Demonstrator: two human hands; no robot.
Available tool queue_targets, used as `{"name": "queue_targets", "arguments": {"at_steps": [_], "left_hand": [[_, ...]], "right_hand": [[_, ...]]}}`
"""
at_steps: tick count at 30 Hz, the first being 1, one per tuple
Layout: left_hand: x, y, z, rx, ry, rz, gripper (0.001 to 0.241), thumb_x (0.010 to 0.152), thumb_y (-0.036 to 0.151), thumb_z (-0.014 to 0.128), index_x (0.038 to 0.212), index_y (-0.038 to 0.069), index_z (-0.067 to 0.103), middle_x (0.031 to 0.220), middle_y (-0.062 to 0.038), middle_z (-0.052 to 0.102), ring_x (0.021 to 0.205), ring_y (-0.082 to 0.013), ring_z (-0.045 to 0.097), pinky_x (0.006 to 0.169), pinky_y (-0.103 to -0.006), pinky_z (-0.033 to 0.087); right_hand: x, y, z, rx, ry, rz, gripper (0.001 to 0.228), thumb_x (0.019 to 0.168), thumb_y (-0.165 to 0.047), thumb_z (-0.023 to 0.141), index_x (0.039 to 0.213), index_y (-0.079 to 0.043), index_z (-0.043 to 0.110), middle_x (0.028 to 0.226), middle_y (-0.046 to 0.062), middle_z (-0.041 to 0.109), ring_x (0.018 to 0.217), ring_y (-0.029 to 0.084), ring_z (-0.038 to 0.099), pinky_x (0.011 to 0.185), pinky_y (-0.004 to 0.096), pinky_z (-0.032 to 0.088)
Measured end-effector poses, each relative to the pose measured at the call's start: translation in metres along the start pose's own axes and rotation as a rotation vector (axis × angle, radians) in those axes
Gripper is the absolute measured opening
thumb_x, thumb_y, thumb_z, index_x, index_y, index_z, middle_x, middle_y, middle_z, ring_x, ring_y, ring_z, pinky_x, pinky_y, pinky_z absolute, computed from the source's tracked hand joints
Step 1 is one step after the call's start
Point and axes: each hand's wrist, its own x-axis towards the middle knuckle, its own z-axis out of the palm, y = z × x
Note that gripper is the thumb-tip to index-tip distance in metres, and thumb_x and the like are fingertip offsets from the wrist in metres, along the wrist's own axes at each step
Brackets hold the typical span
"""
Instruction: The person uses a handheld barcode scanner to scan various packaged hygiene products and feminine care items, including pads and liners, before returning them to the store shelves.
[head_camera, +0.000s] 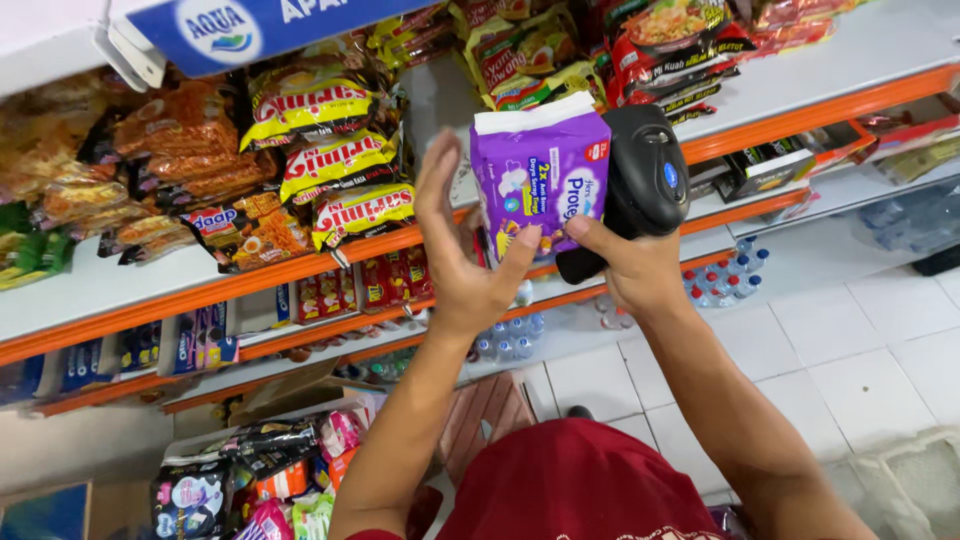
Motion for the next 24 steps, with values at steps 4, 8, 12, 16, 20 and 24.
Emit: {"name": "queue_targets", "arguments": {"at_steps": [4,8,12,16,20,24], "left_hand": [[0.027,0.009,-0.017,-0.249,-0.179,-0.39,0.101,0.094,0.019,0.079,0.165,0.009,0.008,0.146,-0.02,0.052,0.131,-0.0286,0.061,0.112,-0.0385,0.055],[0.052,0.02,-0.037,-0.116,-0.202,-0.189,0.095,0.09,0.026,0.081,0.157,0.005,0.017,0.151,-0.011,0.038,0.133,-0.0234,0.055,0.112,-0.0371,0.05],[0.087,0.027,-0.06,0.259,-0.224,-0.115,0.074,0.092,0.026,0.088,0.148,0.004,0.045,0.138,-0.015,0.059,0.128,-0.0236,0.064,0.111,-0.0362,0.053],[0.131,0.031,-0.072,0.541,-0.174,0.05,0.074,0.085,0.029,0.094,0.143,0.007,0.052,0.13,-0.016,0.065,0.122,-0.0251,0.066,0.105,-0.0371,0.055],[0.172,0.023,-0.07,0.441,-0.138,0.086,0.086,0.094,0.028,0.091,0.156,0.011,0.035,0.13,-0.015,0.072,0.12,-0.0246,0.073,0.097,-0.0353,0.062],[0.22,-0.003,-0.071,0.434,-0.17,0.112,0.085,0.095,0.025,0.088,0.158,0.018,0.031,0.126,-0.013,0.075,0.107,-0.0219,0.08,0.085,-0.0338,0.062]], "right_hand": [[0.02,-0.014,0.006,-0.137,-0.019,-0.009,0.071,0.084,0.009,0.076,0.149,-0.002,0.049,0.137,0.009,0.063,0.124,0.019,0.063,0.11,0.039,0.053],[0.045,-0.04,0.014,-0.301,-0.153,-0.117,0.071,0.083,0.008,0.079,0.148,0.0,0.049,0.136,0.01,0.063,0.126,0.018,0.062,0.112,0.038,0.052],[0.072,-0.07,0.039,-0.346,-0.262,-0.148,0.061,0.088,0.004,0.08,0.143,0.001,0.054,0.136,0.011,0.063,0.126,0.019,0.063,0.11,0.037,0.054],[0.113,-0.104,0.068,-0.492,-0.351,-0.421,0.06,0.095,-0.006,0.087,0.143,0.001,0.052,0.136,0.009,0.063,0.125,0.015,0.064,0.107,0.035,0.059],[0.162,-0.145,0.09,-1.004,-0.422,-0.681,0.04,0.096,-0.01,0.09,0.126,0.001,0.065,0.113,0.01,0.073,0.103,0.016,0.069,0.092,0.034,0.057],[0.223,-0.164,0.107,-0.983,-0.572,-0.822,0.04,0.098,-0.01,0.089,0.127,0.001,0.064,0.113,0.013,0.072,0.104,0.02,0.071,0.095,0.036,0.057]]}}
